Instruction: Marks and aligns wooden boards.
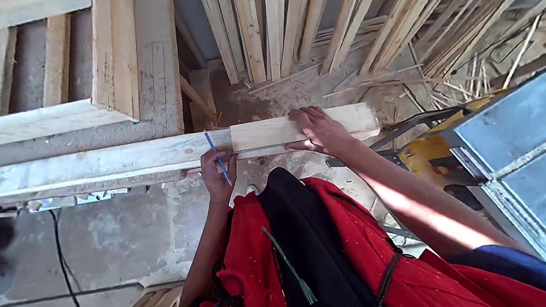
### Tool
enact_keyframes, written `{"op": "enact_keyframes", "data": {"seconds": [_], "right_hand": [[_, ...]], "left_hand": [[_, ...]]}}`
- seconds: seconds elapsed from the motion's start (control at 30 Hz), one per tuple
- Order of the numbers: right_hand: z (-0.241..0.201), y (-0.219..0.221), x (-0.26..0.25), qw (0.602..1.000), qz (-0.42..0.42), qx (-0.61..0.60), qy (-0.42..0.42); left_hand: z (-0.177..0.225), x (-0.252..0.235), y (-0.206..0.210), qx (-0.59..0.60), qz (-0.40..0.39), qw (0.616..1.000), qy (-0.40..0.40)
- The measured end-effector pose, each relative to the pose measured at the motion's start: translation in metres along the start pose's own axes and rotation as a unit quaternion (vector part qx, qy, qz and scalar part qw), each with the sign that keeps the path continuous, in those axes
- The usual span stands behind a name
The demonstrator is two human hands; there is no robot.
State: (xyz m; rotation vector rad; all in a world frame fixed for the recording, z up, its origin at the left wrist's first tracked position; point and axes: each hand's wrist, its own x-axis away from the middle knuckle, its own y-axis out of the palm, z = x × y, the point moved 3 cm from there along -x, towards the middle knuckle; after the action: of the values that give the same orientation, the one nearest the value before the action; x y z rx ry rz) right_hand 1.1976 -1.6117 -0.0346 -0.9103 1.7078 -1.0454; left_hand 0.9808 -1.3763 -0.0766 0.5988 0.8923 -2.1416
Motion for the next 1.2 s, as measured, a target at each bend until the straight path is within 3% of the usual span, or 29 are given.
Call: {"op": "enact_keyframes", "data": {"seconds": [0.33, 0.53, 0.8, 0.9, 1.03, 1.2], "right_hand": [[-0.005, -0.001, -0.004, 1.000, -0.007, -0.003, 0.013], [-0.007, -0.002, -0.005, 0.999, -0.015, -0.011, 0.028], [-0.010, 0.002, -0.007, 0.999, -0.031, -0.012, 0.039], [-0.012, 0.000, -0.003, 0.998, -0.032, 0.022, 0.055], [-0.010, -0.004, -0.003, 0.999, -0.019, 0.015, 0.041], [-0.008, -0.005, -0.001, 0.999, -0.013, 0.009, 0.034]], "left_hand": [[-0.014, 0.000, -0.003, 0.038, 0.026, 0.999, -0.027], [-0.017, -0.001, -0.004, 0.045, 0.027, 0.999, -0.004], [-0.016, -0.004, -0.014, 0.019, -0.035, 0.999, 0.003], [-0.009, -0.014, -0.021, 0.072, -0.080, 0.994, 0.004], [0.025, -0.054, -0.030, 0.121, -0.064, 0.991, -0.007], [0.072, -0.100, 0.001, 0.166, -0.120, 0.978, -0.033]]}}
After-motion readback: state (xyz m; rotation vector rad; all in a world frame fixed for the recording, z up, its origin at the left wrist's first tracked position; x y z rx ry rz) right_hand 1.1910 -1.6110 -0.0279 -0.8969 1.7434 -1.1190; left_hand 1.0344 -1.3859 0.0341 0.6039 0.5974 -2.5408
